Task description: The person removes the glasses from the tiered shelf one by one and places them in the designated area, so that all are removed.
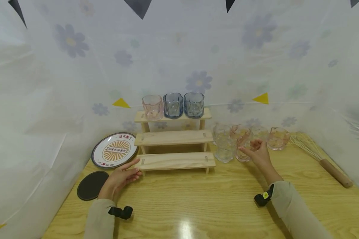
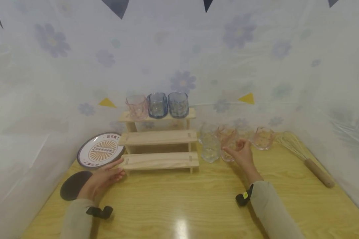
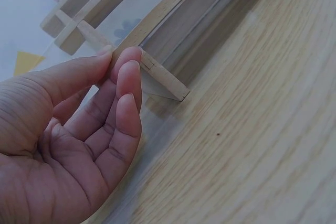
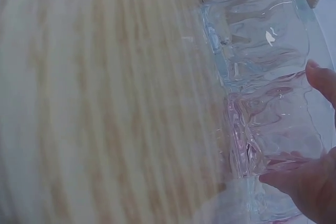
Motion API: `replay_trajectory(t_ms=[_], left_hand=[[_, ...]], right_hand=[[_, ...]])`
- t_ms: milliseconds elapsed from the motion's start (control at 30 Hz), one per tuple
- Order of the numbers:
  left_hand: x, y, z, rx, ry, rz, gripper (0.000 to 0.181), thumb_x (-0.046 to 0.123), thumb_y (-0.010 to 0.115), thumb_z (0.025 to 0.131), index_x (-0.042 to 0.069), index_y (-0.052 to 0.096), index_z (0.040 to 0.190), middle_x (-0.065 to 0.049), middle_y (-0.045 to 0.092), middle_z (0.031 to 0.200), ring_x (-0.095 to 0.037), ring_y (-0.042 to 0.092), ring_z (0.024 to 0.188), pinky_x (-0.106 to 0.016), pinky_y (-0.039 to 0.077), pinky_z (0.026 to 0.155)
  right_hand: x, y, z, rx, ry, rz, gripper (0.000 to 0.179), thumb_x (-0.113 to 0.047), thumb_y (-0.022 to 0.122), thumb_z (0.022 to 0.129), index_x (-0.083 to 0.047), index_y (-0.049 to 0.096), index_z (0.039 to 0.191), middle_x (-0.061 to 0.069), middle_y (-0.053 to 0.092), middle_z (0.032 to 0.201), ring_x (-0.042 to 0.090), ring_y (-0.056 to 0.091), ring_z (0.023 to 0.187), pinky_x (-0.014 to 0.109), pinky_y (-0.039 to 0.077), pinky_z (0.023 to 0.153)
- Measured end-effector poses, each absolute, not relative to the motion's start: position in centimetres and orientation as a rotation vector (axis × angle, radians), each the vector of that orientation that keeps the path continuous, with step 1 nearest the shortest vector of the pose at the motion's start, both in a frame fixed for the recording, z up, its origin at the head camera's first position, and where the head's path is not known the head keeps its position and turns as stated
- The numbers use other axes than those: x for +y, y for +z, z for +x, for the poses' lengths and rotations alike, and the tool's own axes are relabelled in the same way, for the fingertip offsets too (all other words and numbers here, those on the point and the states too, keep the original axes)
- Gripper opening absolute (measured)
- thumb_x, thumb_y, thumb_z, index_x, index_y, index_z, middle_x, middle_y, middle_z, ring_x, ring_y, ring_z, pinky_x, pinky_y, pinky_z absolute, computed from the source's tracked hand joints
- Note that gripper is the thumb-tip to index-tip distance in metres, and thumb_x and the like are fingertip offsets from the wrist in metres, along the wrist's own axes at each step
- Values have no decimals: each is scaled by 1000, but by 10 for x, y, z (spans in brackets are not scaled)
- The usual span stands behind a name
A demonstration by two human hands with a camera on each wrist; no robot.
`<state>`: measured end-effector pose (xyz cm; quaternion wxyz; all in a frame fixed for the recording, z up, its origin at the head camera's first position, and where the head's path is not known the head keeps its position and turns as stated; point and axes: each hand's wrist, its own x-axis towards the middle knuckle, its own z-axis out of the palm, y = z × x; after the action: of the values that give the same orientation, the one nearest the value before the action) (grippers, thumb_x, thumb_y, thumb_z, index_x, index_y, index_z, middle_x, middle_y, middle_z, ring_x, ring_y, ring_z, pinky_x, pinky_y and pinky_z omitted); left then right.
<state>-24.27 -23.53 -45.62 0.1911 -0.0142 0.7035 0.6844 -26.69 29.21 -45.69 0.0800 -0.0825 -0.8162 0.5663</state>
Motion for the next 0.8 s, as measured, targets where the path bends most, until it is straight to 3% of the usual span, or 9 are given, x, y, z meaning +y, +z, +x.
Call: replay_trajectory(t_ms=[300, 633, 800], left_hand=[[-235, -456, -242, 1984, 1918, -53, 61, 16, 61, 94, 11, 33, 148, -2, 71, 88, -9, 65, 75, -23, 54, 72], [-234, -458, -242, 1972, 1926, -68, 60, 15, 60, 94, 11, 33, 148, -2, 71, 87, -9, 65, 75, -23, 53, 71], [-235, -457, -243, 1964, 1933, -80, 60, 14, 60, 94, 11, 34, 148, -3, 71, 87, -9, 65, 74, -22, 53, 71]], right_hand=[[289, -457, -265, -2427, 1724, -263, 93, -38, 71, 84, -1, 9, 142, 21, 23, 143, 39, 23, 136, 51, 29, 107], [294, -455, -259, -2483, 1688, -194, 98, -40, 67, 87, -2, 1, 149, 25, 20, 142, 46, 23, 133, 57, 29, 104], [298, -446, -257, -2484, 1630, -167, 95, -38, 66, 88, 1, 4, 149, 30, 17, 147, 49, 18, 135, 60, 24, 106]])
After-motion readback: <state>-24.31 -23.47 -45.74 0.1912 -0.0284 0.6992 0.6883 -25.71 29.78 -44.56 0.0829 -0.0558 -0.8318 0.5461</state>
